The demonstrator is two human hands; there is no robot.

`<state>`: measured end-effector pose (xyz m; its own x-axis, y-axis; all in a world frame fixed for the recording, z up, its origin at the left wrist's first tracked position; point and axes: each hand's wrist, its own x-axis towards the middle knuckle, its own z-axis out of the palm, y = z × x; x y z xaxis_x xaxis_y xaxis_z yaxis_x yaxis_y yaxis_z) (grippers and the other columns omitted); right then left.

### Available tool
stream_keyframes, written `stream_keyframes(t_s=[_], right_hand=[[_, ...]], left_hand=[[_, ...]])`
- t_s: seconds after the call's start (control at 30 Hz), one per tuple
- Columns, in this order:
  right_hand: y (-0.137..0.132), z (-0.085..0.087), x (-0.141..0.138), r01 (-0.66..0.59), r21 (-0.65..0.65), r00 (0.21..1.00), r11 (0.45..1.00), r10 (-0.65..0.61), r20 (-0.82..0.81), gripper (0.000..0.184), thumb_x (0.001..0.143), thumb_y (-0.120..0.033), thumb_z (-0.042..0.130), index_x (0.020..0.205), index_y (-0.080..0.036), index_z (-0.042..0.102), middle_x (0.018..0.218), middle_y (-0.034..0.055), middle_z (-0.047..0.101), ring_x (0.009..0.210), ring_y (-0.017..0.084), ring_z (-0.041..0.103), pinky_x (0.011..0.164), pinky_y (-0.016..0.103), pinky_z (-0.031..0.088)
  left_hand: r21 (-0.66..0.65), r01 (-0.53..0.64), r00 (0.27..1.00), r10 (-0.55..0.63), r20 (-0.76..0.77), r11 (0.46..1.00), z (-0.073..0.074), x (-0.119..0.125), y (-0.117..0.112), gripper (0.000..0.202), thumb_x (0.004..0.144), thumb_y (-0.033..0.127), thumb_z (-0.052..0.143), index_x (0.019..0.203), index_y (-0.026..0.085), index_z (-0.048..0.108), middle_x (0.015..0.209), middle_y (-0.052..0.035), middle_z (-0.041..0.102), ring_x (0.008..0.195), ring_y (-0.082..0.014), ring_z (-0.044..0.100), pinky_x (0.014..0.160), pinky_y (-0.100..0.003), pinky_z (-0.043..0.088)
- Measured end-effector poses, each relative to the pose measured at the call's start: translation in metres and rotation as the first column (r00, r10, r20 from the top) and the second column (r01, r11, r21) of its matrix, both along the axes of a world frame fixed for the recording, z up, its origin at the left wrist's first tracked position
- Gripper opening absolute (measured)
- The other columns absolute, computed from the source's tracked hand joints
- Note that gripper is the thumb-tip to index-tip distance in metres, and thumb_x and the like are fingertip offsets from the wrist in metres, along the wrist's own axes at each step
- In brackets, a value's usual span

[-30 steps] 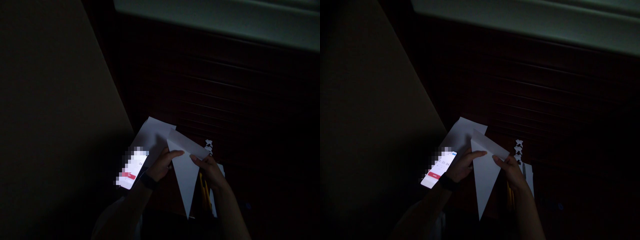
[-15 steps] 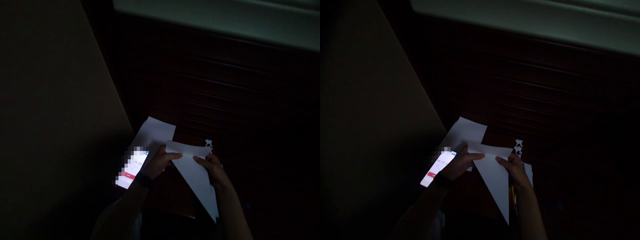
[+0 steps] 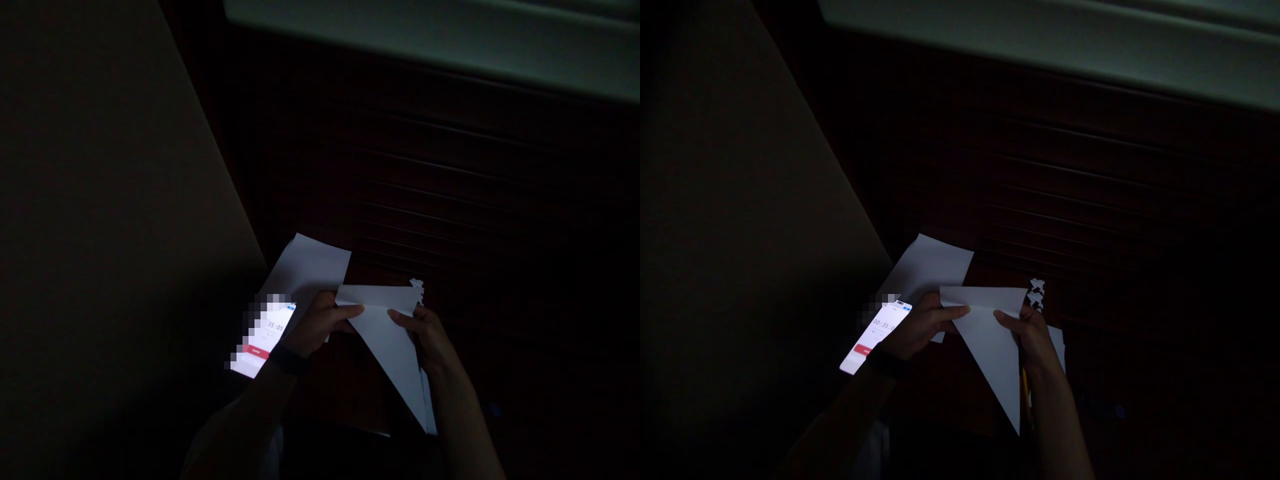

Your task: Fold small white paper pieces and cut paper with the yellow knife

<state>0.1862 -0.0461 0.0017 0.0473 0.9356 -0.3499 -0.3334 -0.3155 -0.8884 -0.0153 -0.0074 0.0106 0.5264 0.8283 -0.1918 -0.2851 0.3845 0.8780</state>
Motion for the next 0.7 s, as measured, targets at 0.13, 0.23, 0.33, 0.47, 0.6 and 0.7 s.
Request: stream_keyframes(t_s=[0.13, 0.23, 0.33, 0.47, 0.6, 0.7], right_hand=[[-0.001, 0.000, 0.005, -0.014, 0.040, 0.999, 0.999, 0.015, -0.038, 0.029, 0.063, -0.027, 0.077, 0.090, -0.019, 0.068, 0.085, 0.0039, 0.072, 0.069, 0.021, 0.066, 0.065, 0.031, 0.049], [-0.001, -0.001, 0.009, -0.016, 0.053, 0.997, 0.998, 0.020, -0.076, 0.023, 0.065, -0.025, 0.075, 0.086, -0.019, 0.069, 0.080, 0.0030, 0.072, 0.065, 0.018, 0.064, 0.063, 0.029, 0.048], [0.000, -0.002, 0.014, 0.000, 0.061, 0.993, 0.998, 0.007, -0.117, 0.015, 0.063, -0.022, 0.076, 0.076, -0.019, 0.069, 0.071, 0.0012, 0.070, 0.060, 0.016, 0.062, 0.059, 0.027, 0.047], [0.000, -0.003, 0.019, 0.035, 0.049, 0.991, 0.998, -0.029, -0.130, 0.013, 0.060, -0.021, 0.078, 0.069, -0.019, 0.069, 0.065, -0.0002, 0.068, 0.054, 0.014, 0.060, 0.053, 0.025, 0.044], [0.001, -0.004, 0.024, 0.068, -0.006, 0.991, 0.998, -0.068, -0.114, 0.018, 0.057, -0.021, 0.079, 0.073, -0.018, 0.071, 0.065, 0.0015, 0.069, 0.057, 0.016, 0.061, 0.056, 0.027, 0.045], [0.002, -0.005, 0.026, 0.092, -0.035, 0.989, 0.995, -0.096, -0.117, 0.018, 0.054, -0.020, 0.081, 0.069, -0.018, 0.070, 0.064, 0.0016, 0.069, 0.056, 0.016, 0.061, 0.057, 0.028, 0.045]], left_hand=[[0.001, 0.005, 1.000, -0.005, -0.027, 1.000, 0.001, -0.006, 0.003, 0.031, 0.075, 0.026, 0.066, 0.103, 0.012, 0.063, 0.107, -0.0135, 0.065, 0.094, -0.0262, 0.063, 0.080, -0.041, 0.053], [0.003, -0.023, 0.999, 0.023, -0.043, 1.000, 0.000, -0.010, 0.006, 0.030, 0.075, 0.027, 0.066, 0.101, 0.011, 0.064, 0.106, -0.0135, 0.065, 0.092, -0.0259, 0.063, 0.078, -0.040, 0.053], [-0.007, -0.039, 0.998, 0.039, -0.042, 0.999, -0.003, -0.013, 0.009, 0.028, 0.074, 0.027, 0.066, 0.097, 0.010, 0.065, 0.100, -0.0141, 0.067, 0.088, -0.0256, 0.065, 0.075, -0.039, 0.055], [-0.014, -0.045, 0.998, 0.044, -0.044, 0.999, -0.005, -0.014, 0.012, 0.024, 0.074, 0.026, 0.067, 0.092, 0.011, 0.064, 0.093, -0.0117, 0.069, 0.084, -0.0234, 0.066, 0.075, -0.038, 0.055], [-0.026, -0.068, 0.996, 0.067, -0.050, 0.997, -0.005, -0.017, 0.014, 0.015, 0.070, 0.025, 0.070, 0.074, 0.013, 0.062, 0.078, -0.0065, 0.069, 0.075, -0.0201, 0.067, 0.073, -0.038, 0.055], [-0.043, -0.067, 0.997, 0.065, -0.047, 0.997, -0.006, -0.018, 0.014, 0.018, 0.069, 0.023, 0.072, 0.065, 0.013, 0.057, 0.073, -0.0056, 0.069, 0.072, -0.0204, 0.067, 0.071, -0.039, 0.055]])
